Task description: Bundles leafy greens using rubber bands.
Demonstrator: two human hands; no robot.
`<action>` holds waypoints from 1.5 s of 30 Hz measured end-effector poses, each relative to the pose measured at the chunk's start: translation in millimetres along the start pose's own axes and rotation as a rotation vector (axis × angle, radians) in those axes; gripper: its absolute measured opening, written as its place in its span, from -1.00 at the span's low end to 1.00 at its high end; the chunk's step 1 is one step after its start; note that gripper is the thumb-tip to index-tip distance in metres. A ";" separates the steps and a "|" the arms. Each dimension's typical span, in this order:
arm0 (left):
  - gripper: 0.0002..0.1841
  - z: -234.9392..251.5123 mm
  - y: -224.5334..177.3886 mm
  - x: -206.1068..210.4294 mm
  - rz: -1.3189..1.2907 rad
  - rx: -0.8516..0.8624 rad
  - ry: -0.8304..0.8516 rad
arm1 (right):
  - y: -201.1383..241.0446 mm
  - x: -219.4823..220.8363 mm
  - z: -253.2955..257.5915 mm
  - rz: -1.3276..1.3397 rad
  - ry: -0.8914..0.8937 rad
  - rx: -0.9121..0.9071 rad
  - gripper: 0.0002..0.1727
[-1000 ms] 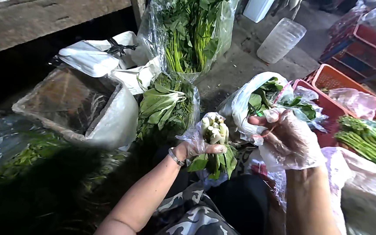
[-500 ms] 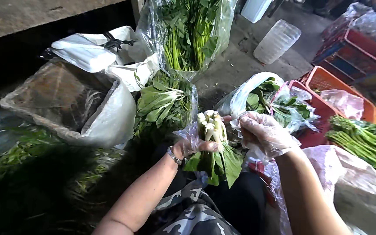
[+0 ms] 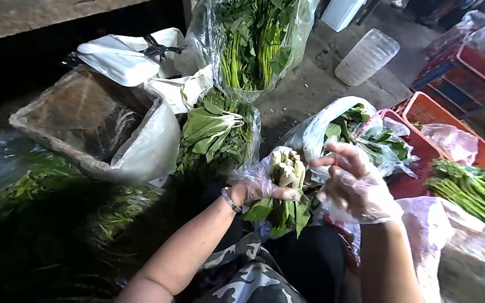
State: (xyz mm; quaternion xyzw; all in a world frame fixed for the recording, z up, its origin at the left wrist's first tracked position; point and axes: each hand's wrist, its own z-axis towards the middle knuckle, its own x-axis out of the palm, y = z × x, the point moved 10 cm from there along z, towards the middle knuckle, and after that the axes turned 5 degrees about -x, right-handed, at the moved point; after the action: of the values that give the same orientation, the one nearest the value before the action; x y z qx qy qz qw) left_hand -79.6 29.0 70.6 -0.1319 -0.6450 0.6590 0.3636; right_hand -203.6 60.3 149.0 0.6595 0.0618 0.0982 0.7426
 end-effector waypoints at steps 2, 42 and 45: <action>-0.05 0.6 3.2 -0.6 0.153 -0.118 -0.032 | -2.1 -2.5 8.8 -0.414 0.001 0.023 -0.33; 0.27 -14.9 11.7 -13.0 0.927 -0.447 -0.301 | -46.2 36.2 39.2 -0.859 0.247 0.425 0.08; -0.07 -21.2 5.1 -16.1 0.606 -0.363 -0.446 | -36.8 32.9 46.4 -0.659 0.139 0.281 0.28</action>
State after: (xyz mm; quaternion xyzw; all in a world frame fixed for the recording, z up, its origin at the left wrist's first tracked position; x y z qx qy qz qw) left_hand -56.2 35.0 58.2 -0.2317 -0.7458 0.6242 -0.0243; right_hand -159.0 18.8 119.4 0.6915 0.3342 -0.1115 0.6306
